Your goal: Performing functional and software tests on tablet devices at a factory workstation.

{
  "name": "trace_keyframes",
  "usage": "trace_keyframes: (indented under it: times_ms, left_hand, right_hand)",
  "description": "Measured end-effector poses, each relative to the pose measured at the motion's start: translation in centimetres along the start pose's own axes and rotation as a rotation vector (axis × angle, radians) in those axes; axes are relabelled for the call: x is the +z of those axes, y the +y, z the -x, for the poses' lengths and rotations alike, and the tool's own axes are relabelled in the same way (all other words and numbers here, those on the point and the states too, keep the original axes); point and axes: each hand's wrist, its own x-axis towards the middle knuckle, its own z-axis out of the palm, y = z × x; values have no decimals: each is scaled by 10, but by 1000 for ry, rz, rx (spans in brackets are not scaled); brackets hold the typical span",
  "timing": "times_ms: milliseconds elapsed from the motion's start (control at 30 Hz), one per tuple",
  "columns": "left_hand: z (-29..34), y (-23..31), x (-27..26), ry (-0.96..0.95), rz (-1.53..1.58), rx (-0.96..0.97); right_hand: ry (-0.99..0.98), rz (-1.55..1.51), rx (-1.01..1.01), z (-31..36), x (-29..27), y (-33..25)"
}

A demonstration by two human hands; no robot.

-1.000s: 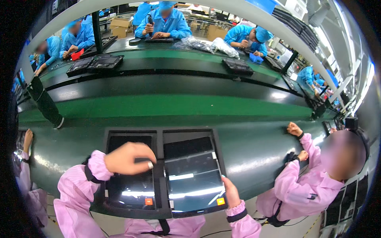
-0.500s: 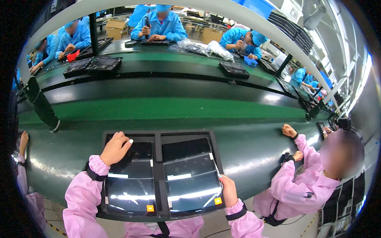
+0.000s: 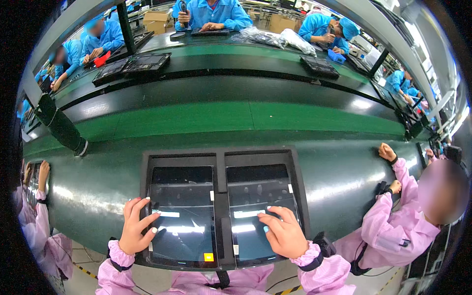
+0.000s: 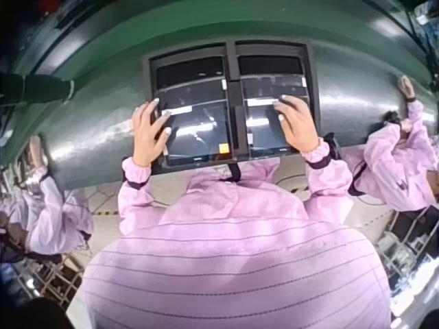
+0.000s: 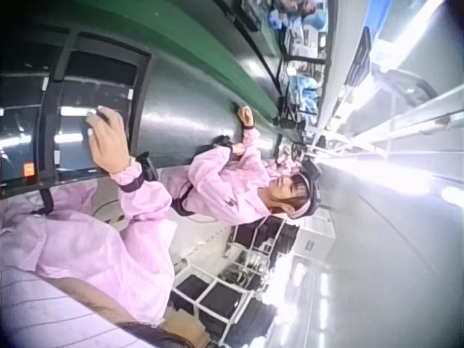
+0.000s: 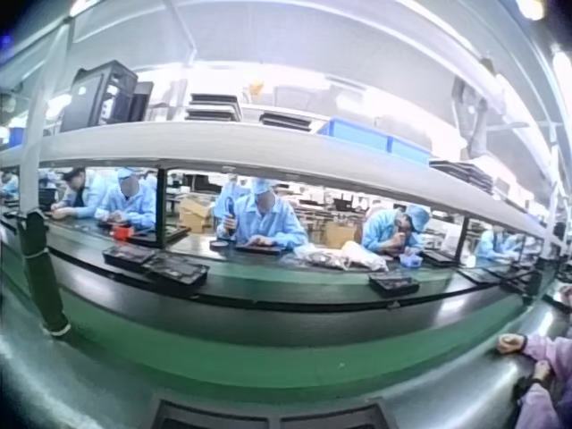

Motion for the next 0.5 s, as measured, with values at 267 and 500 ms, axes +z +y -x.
trace_keyframes:
  times_ms: [267,500]
  left_hand:
    - [-1,-4,-10,-35,-11,-71]
    - [-91,-27,1,100,181,68]
  right_hand:
    - [163,-66,165,9,-18,-3]
    - [146,-204,99,-68,-18,60]
